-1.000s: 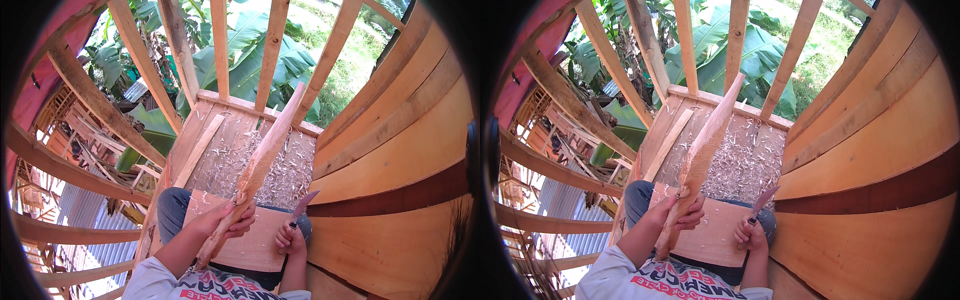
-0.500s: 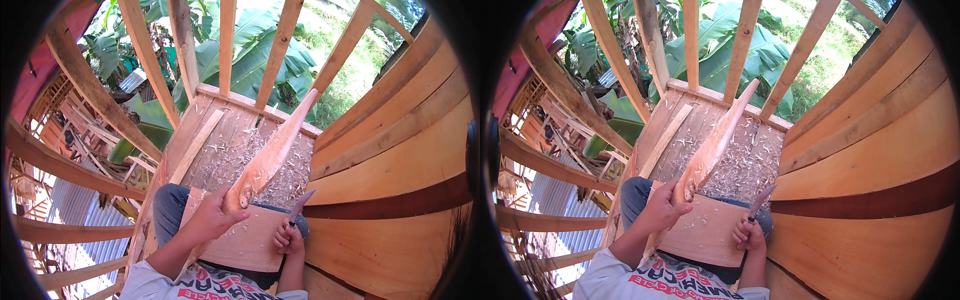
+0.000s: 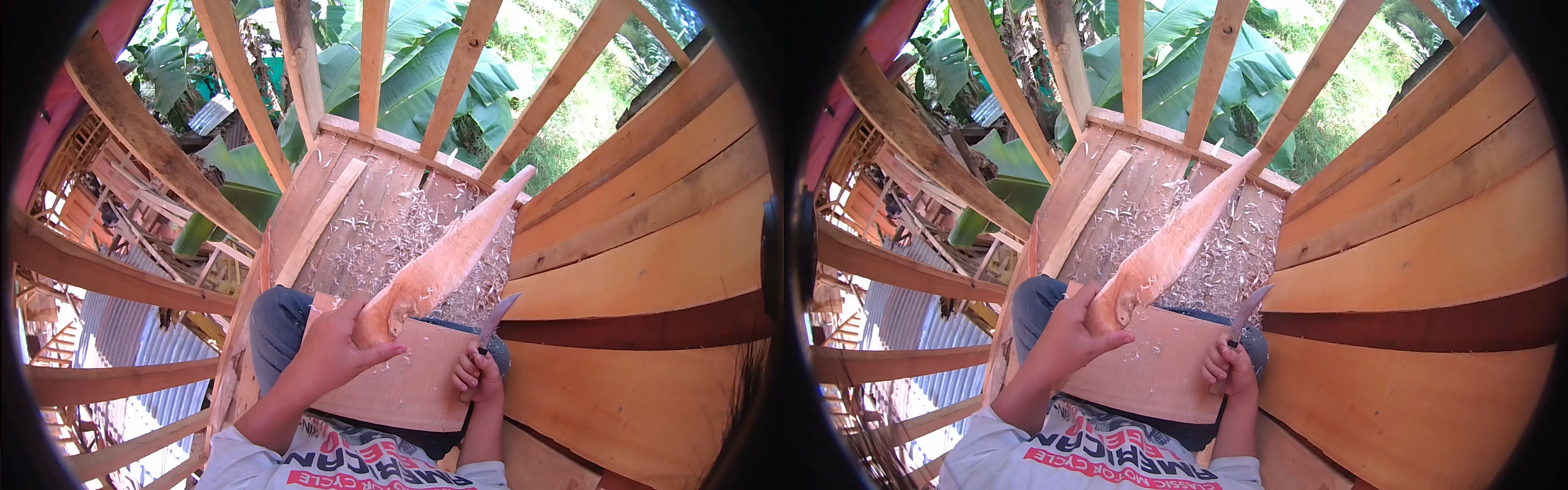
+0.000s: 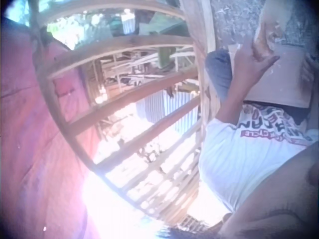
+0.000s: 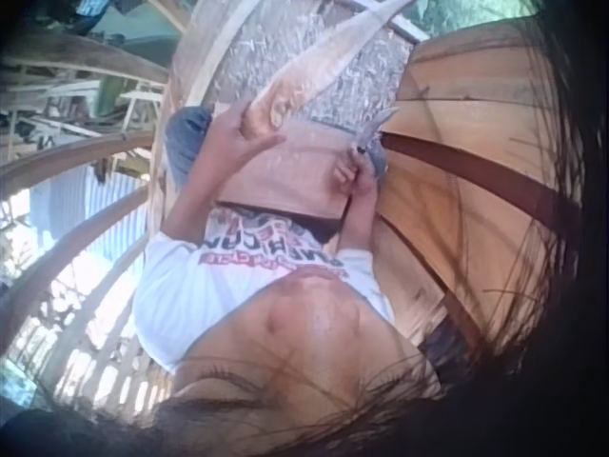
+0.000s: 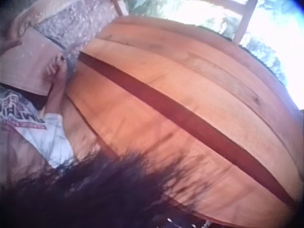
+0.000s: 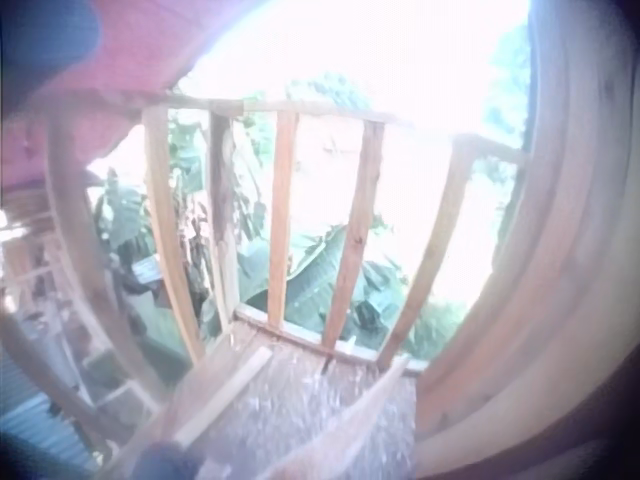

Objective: The person sits cross-legged and uses a curved knife to shave and shape a long, thin piece of wood. They hold the wood in their left hand and repeatedly scrape the surface with the knife in their right hand, creating wood shavings that accumulate on the floor.

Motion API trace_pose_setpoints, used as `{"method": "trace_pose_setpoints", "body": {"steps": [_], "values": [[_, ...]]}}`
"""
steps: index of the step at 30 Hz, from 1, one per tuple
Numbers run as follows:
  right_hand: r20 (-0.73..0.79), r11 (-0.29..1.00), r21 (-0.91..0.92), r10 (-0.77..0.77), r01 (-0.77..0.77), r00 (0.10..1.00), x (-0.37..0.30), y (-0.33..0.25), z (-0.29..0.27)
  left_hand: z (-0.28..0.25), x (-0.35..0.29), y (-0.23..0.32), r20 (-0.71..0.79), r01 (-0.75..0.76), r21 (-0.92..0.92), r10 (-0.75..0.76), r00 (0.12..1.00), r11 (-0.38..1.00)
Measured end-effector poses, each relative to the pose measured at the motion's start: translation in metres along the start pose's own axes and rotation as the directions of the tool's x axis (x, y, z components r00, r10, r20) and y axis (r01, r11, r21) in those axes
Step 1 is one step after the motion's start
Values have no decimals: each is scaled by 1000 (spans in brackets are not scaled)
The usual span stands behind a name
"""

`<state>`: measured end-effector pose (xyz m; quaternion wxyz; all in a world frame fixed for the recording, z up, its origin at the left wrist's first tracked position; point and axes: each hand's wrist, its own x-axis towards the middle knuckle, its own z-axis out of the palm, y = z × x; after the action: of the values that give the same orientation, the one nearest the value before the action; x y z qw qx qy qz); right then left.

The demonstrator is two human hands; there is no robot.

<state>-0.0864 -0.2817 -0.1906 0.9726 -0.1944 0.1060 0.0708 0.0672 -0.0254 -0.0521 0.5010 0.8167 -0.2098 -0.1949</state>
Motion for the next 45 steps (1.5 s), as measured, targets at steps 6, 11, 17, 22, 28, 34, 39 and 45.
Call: {"method": "trace_pose_setpoints", "body": {"steps": [6, 11, 17, 22, 28, 34, 39, 45], "values": [[-26, 1000, 17, -16, 17, 1000, -3, 0, 7, 1, -13, -11, 144, 115, 250, -155, 977, 961], [-150, 993, -79, -95, 84, 984, -12, -1, 31, 22, -34, -34, 233, 97, 327, -180, 956, 940], [-495, 916, -401, -200, -18, 845, -20, 14, 66, 33, -49, -44, 192, -24, 388, -56, 980, 922], [-397, 398, -889, -427, -225, 813, -47, 28, 81, 34, -52, -38, 157, -139, 523, 64, 985, 841], [-411, -103, -848, -489, -519, 769, -58, 30, 107, 32, -52, -39, 151, -192, 544, 130, 980, 817], [-445, -307, -706, -508, -638, 738, -50, 22, 115, 28, -53, -38, 151, -209, 561, 149, 977, 801], [-499, -389, -604, -495, -695, 711, -41, 17, 116, 29, -53, -42, 154, -222, 556, 163, 975, 801], [-513, -471, -523, -491, -710, 704, -32, 8, 122, 26, -51, -44, 172, -246, 565, 179, 969, 788]]}}
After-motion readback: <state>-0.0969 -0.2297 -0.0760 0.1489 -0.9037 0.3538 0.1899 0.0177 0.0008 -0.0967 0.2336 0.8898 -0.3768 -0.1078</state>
